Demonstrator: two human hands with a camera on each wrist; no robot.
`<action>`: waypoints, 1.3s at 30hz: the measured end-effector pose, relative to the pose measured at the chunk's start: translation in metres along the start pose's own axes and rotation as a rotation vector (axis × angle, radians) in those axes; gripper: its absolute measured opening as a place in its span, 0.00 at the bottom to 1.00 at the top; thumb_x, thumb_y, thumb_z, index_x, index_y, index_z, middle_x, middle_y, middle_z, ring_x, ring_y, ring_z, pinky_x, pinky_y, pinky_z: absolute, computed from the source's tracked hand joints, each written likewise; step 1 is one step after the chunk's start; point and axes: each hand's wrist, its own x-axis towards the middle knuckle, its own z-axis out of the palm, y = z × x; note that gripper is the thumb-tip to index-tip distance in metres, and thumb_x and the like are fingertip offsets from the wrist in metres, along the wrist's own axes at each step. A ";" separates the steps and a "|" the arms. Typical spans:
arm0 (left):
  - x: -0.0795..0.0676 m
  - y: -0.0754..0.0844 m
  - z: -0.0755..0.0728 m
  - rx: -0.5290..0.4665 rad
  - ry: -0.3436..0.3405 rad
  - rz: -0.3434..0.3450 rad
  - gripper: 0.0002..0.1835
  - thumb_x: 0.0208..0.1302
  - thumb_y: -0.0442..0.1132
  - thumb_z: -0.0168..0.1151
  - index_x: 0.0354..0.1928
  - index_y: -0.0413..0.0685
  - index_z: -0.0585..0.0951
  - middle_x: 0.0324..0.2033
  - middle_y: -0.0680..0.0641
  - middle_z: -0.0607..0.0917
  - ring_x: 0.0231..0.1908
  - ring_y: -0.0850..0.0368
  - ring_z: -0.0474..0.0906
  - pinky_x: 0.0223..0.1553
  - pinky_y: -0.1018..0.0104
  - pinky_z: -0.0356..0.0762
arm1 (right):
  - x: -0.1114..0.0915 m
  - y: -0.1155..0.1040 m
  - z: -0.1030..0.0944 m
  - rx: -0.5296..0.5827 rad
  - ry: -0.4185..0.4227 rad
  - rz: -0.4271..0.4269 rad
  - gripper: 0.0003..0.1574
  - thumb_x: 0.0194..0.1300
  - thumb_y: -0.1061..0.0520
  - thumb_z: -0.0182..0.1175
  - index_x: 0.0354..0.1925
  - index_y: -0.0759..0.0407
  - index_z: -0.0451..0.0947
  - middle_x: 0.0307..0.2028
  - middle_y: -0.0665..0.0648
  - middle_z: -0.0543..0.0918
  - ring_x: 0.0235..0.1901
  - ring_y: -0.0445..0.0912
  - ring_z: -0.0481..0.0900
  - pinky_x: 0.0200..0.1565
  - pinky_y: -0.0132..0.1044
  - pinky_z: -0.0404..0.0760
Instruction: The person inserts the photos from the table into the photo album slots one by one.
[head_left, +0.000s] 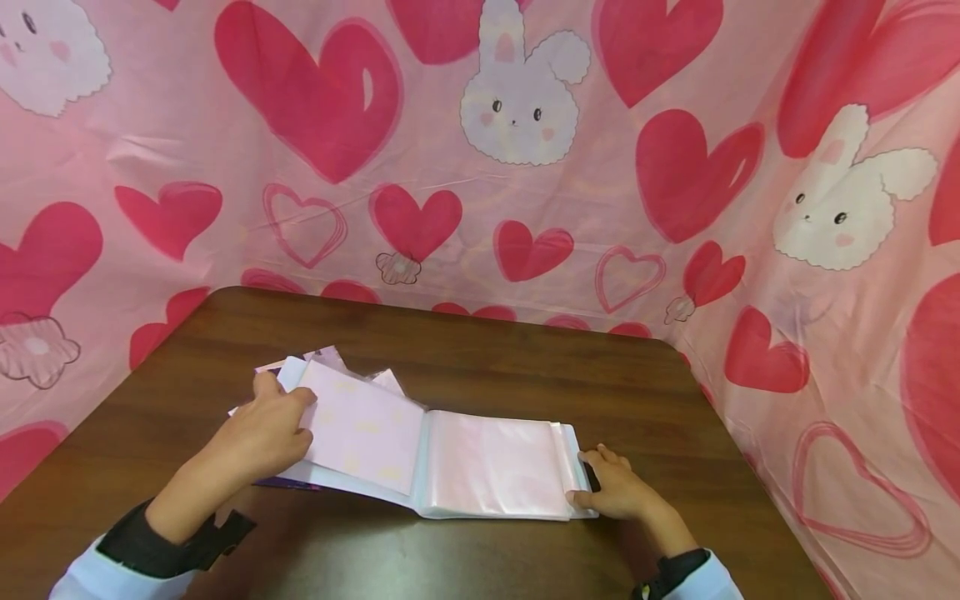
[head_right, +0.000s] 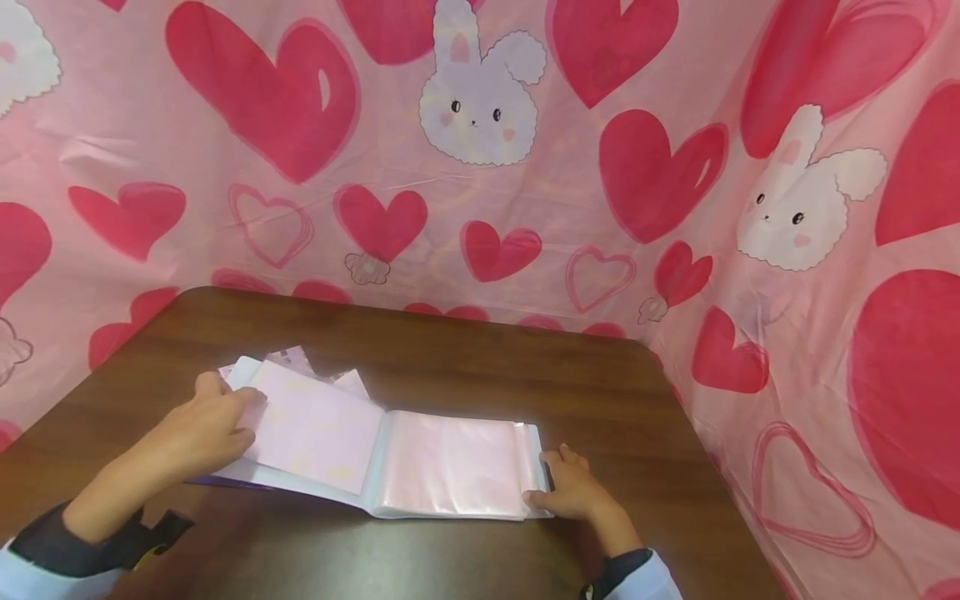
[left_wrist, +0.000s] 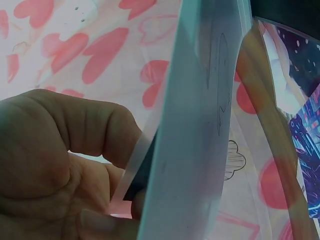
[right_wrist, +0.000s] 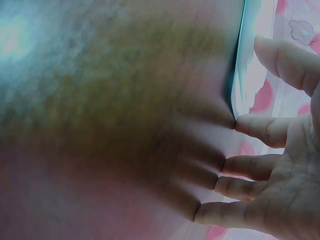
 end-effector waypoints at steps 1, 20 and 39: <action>0.001 -0.001 0.000 0.011 -0.004 0.000 0.25 0.47 0.34 0.63 0.49 0.27 0.74 0.36 0.27 0.62 0.22 0.47 0.70 0.17 0.59 0.71 | 0.000 0.000 0.000 0.000 0.001 0.000 0.46 0.52 0.43 0.67 0.59 0.68 0.66 0.61 0.81 0.56 0.58 0.75 0.53 0.51 0.69 0.59; 0.015 -0.021 0.032 0.216 -0.131 0.149 0.31 0.38 0.41 0.76 0.48 0.40 0.78 0.41 0.36 0.76 0.40 0.36 0.71 0.36 0.35 0.71 | -0.001 -0.001 -0.001 0.006 -0.003 -0.012 0.47 0.52 0.42 0.67 0.59 0.70 0.65 0.60 0.81 0.56 0.58 0.77 0.52 0.51 0.69 0.58; 0.029 -0.039 0.056 0.079 -0.289 0.208 0.18 0.49 0.34 0.68 0.42 0.37 0.76 0.29 0.46 0.77 0.31 0.50 0.72 0.39 0.47 0.75 | -0.001 -0.004 0.000 -0.002 0.009 -0.006 0.46 0.51 0.43 0.68 0.58 0.70 0.67 0.60 0.82 0.57 0.58 0.76 0.53 0.51 0.69 0.59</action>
